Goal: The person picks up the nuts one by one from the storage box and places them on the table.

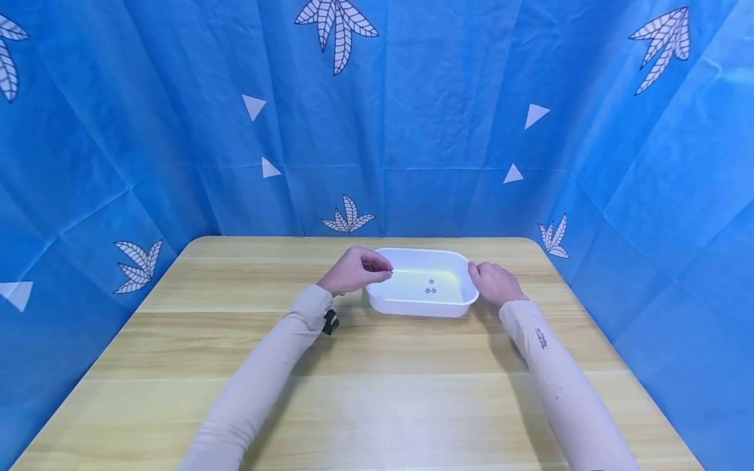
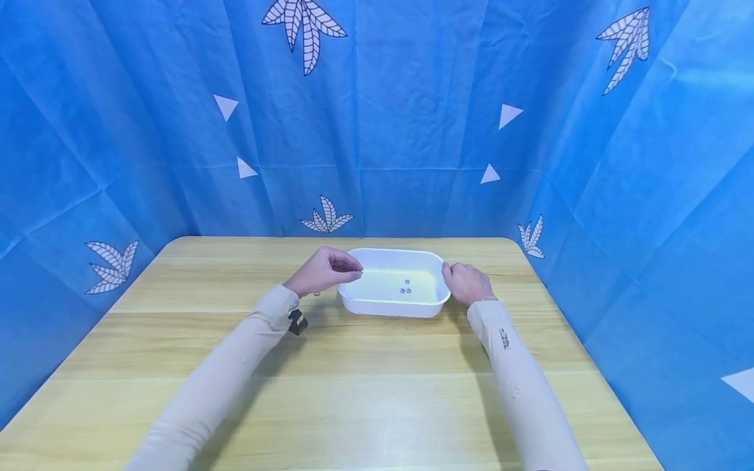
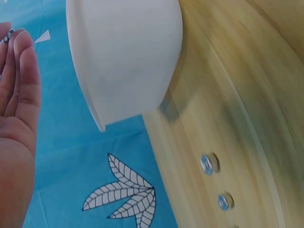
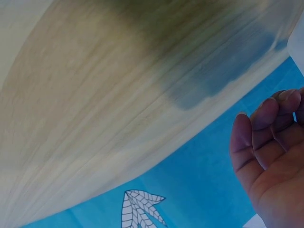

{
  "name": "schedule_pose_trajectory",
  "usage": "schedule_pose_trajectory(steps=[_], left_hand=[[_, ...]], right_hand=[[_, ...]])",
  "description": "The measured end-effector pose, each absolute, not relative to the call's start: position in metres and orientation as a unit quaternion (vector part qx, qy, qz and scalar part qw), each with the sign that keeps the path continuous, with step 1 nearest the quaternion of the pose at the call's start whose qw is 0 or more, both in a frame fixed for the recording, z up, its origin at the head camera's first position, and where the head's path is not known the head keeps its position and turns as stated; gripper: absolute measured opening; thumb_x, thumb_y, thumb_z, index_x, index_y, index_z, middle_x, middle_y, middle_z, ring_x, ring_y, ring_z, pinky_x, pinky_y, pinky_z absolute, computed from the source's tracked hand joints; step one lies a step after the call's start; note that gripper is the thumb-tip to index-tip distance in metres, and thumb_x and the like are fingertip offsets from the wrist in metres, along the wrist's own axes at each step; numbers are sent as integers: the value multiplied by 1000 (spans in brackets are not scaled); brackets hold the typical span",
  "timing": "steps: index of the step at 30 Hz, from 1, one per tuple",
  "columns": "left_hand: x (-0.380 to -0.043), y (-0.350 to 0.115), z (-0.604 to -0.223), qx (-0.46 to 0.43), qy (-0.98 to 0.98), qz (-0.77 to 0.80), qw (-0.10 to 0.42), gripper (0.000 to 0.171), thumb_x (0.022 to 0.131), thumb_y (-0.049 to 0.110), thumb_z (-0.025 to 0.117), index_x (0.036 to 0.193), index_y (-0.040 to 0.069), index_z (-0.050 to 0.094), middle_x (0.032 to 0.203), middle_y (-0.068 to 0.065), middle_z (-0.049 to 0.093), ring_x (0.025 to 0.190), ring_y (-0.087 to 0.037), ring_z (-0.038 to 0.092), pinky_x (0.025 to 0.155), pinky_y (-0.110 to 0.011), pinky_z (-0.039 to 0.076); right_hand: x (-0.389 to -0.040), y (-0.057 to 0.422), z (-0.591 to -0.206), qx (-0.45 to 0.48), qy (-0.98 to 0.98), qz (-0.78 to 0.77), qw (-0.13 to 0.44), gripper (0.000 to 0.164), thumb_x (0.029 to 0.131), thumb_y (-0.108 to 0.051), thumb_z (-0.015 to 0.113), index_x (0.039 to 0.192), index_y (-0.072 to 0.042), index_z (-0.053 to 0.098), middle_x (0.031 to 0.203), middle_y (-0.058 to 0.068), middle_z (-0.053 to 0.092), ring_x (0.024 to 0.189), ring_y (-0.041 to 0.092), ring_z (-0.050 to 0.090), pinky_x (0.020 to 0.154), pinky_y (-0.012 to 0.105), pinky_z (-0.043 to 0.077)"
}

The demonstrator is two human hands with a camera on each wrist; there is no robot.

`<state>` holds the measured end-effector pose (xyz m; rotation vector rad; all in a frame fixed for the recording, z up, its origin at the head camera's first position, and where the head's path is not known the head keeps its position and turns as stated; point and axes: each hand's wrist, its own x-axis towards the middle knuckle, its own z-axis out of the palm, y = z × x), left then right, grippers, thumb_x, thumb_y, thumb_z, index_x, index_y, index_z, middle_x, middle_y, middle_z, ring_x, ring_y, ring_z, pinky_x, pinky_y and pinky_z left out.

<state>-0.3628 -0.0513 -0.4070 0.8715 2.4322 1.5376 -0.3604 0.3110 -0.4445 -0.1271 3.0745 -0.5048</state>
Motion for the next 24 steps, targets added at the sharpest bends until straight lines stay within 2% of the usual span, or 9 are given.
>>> schedule_pose_trajectory(steps=[9, 18, 24], left_hand=[[-360, -79, -405, 267, 812, 516, 50, 22, 91, 14, 78, 108, 2, 78, 104, -9, 80, 92, -17, 75, 84, -27, 61], [-358, -105, -407, 246, 816, 520, 53, 29, 90, 16, 80, 112, -1, 75, 107, -13, 79, 93, -19, 75, 83, -27, 62], [-354, -122, -411, 233, 828, 508, 39, 25, 90, 16, 79, 111, 3, 76, 105, -11, 79, 92, -18, 74, 84, -27, 62]], right_hand=[[-362, 312, -445, -43, 985, -166, 12, 74, 110, -49, 16, 119, 1, 69, 120, 26, 71, 113, 46, 67, 97, 61, 53], [-361, 313, -445, -43, 985, -168, 13, 75, 110, -49, 15, 125, 3, 67, 124, 28, 70, 117, 48, 65, 100, 63, 51], [-360, 312, -443, -41, 984, -171, 15, 72, 110, -48, 17, 122, 2, 68, 121, 27, 70, 115, 47, 66, 98, 62, 52]])
